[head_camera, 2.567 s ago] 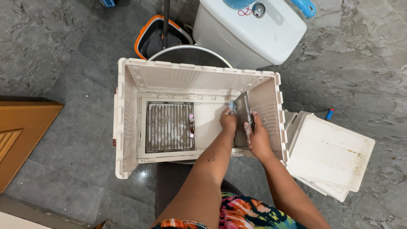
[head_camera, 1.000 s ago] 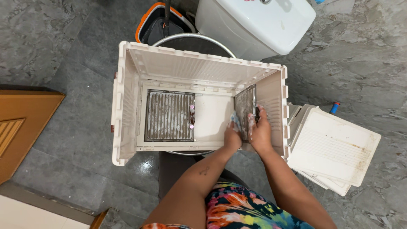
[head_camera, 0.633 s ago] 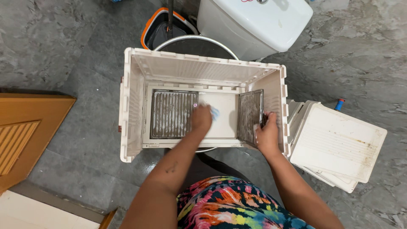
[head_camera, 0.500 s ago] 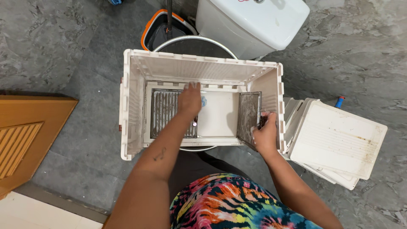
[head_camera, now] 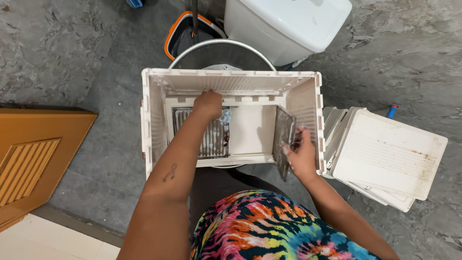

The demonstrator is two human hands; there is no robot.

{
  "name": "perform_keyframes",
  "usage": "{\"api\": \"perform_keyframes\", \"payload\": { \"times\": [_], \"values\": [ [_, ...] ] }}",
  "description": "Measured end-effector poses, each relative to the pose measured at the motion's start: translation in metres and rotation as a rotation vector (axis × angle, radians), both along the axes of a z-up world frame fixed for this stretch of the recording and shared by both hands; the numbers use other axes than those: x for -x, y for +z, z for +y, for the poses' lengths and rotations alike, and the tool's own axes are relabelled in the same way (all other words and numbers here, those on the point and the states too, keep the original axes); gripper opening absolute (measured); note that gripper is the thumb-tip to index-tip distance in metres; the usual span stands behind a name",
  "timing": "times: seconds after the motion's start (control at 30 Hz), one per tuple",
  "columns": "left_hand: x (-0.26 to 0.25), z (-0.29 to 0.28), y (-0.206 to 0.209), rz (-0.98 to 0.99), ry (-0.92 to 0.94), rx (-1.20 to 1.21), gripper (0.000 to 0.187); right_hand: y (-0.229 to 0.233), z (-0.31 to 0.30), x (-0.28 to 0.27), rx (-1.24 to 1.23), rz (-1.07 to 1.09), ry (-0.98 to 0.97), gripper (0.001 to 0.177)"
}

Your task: The person wipes down various parts of a collapsible white plastic crate with a cloth, then rinses them in a bucket of soapy water. They handle individual grate-like panels and the main body of the container, applying cleaning liquid from a purple bottle and scrubbing various surfaces.

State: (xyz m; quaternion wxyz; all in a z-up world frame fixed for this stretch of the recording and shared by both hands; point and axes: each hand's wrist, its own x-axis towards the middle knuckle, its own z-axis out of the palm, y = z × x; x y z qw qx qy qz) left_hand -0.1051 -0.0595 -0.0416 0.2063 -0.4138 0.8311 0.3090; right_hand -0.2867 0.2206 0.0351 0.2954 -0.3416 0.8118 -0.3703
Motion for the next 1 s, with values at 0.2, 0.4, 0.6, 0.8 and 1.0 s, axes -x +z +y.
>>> {"api": "perform_keyframes", "payload": {
  "times": [0.2,0.4,0.6,0.8,1.0],
  "values": [
    [-0.026,0.038,0.067,0.195,0.114,0.052,0.042,-0.011,0.002,-0.008,0.052,0.127,0.158,0.066],
    [-0.041,0.075,0.107,0.35,0.174,0.132,0.038,-0.01,0.002,-0.014,0.137,0.471,0.388,0.067],
    [-0.054,0.096,0.122,0.404,0.149,0.143,0.037,-0.011,0.013,-0.013,0.247,0.688,0.1,0.096],
    [-0.068,0.099,0.131,0.501,0.123,0.129,0.031,-0.016,0.005,-0.005,0.224,0.267,-0.065,0.117],
    [-0.042,0.087,0.14,0.637,0.261,0.008,0.025,-0.04,0.021,0.014,0.36,-0.052,-0.05,0.077]
  ]
}}
